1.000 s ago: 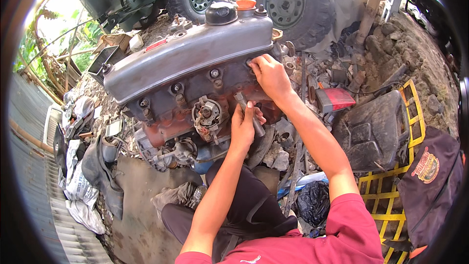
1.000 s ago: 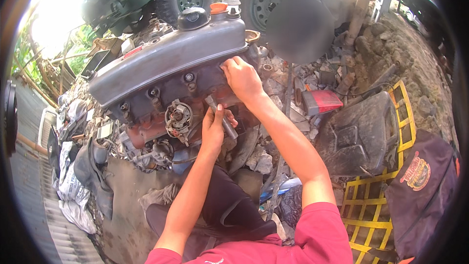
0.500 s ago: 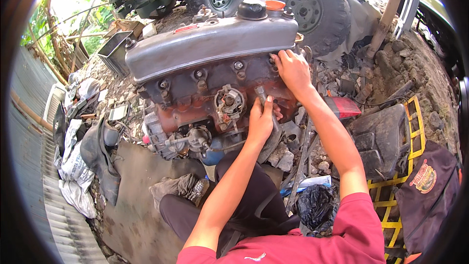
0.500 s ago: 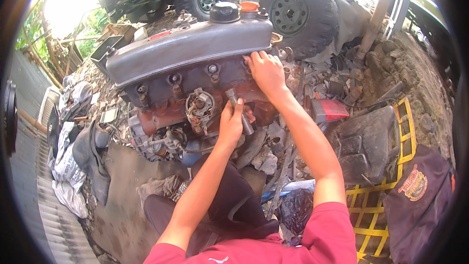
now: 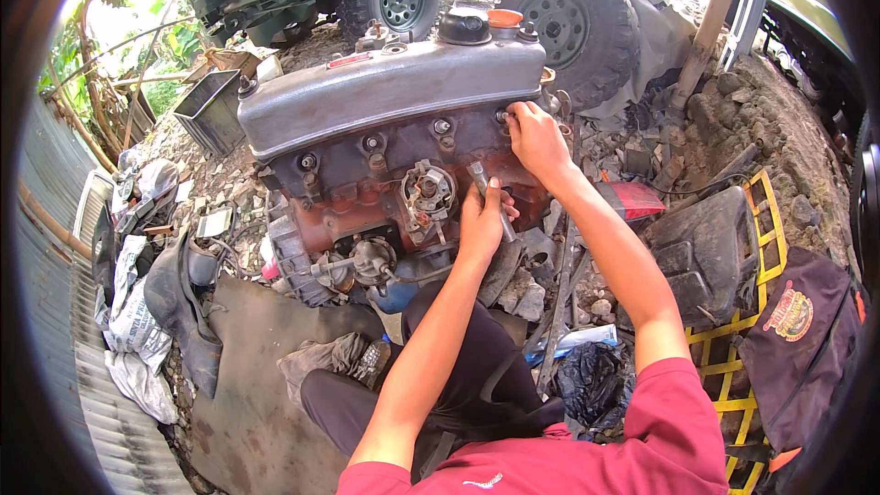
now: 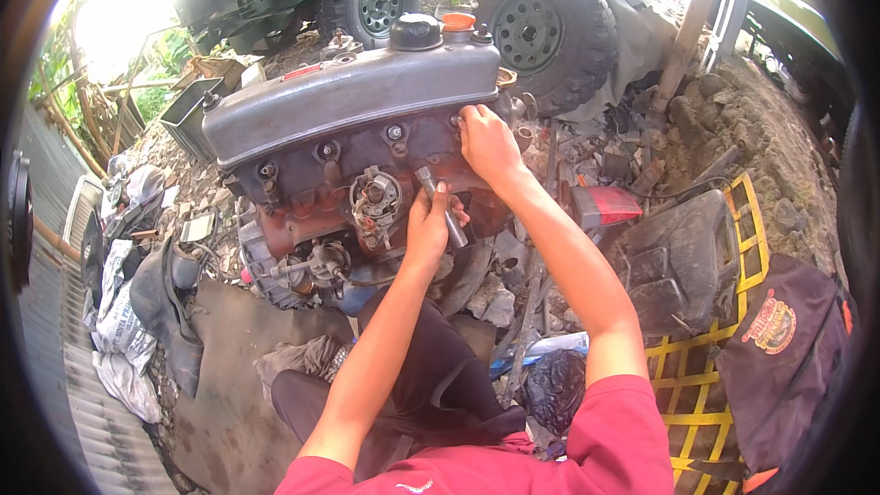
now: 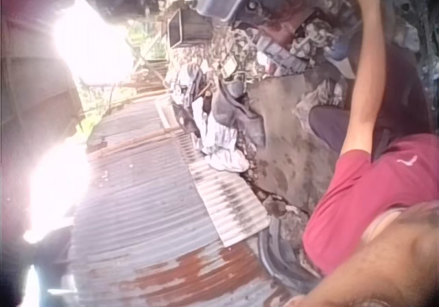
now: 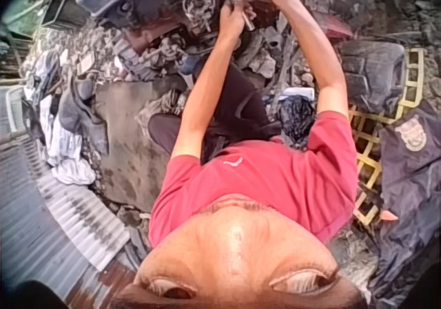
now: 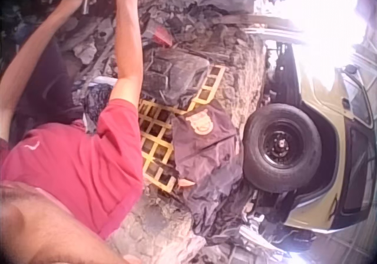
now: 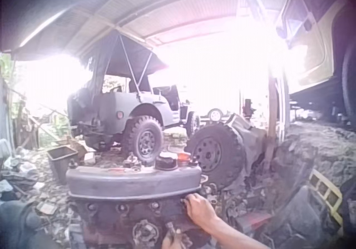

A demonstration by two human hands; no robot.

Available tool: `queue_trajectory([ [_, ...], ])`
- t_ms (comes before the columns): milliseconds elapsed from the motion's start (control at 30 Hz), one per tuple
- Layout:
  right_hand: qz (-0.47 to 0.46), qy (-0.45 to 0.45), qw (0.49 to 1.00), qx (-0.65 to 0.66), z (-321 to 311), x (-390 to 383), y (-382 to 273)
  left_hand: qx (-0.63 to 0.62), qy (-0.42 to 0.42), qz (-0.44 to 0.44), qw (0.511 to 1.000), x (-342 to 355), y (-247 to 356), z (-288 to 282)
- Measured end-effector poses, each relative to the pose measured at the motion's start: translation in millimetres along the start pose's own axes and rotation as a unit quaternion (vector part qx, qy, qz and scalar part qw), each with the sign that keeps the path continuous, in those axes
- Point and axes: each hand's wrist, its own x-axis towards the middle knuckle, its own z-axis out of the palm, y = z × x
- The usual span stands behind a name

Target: The person removes the bolts from the top of an engine block using a tool and then lifts the metal cylinder head off the engine.

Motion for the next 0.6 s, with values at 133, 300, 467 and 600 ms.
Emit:
queue_trajectory([
  [133, 0.013, -0.020, 1.000, -0.008, 0.1, 6.0, 4.1, -0.006, 0.004, -0.016, 1.000, -2.5, 0.5, 1.7],
  [300, -0.002, -0.022, 0.998, -0.061, -3.5, 9.0, 8.9, 0.007, 0.007, -0.013, 1.000, -1.9, -0.5, 3.6],
  [467, -0.010, -0.052, 0.992, -0.114, -7.2, 12.6, 9.7, 0.006, 0.011, -0.020, 1.000, -3.9, -1.1, -0.3],
  [600, -0.053, -0.052, 0.994, -0.085, -13.1, 11.7, 11.1, 0.007, 0.013, -0.017, 1.000, -4.1, -1.1, -1.4],
])
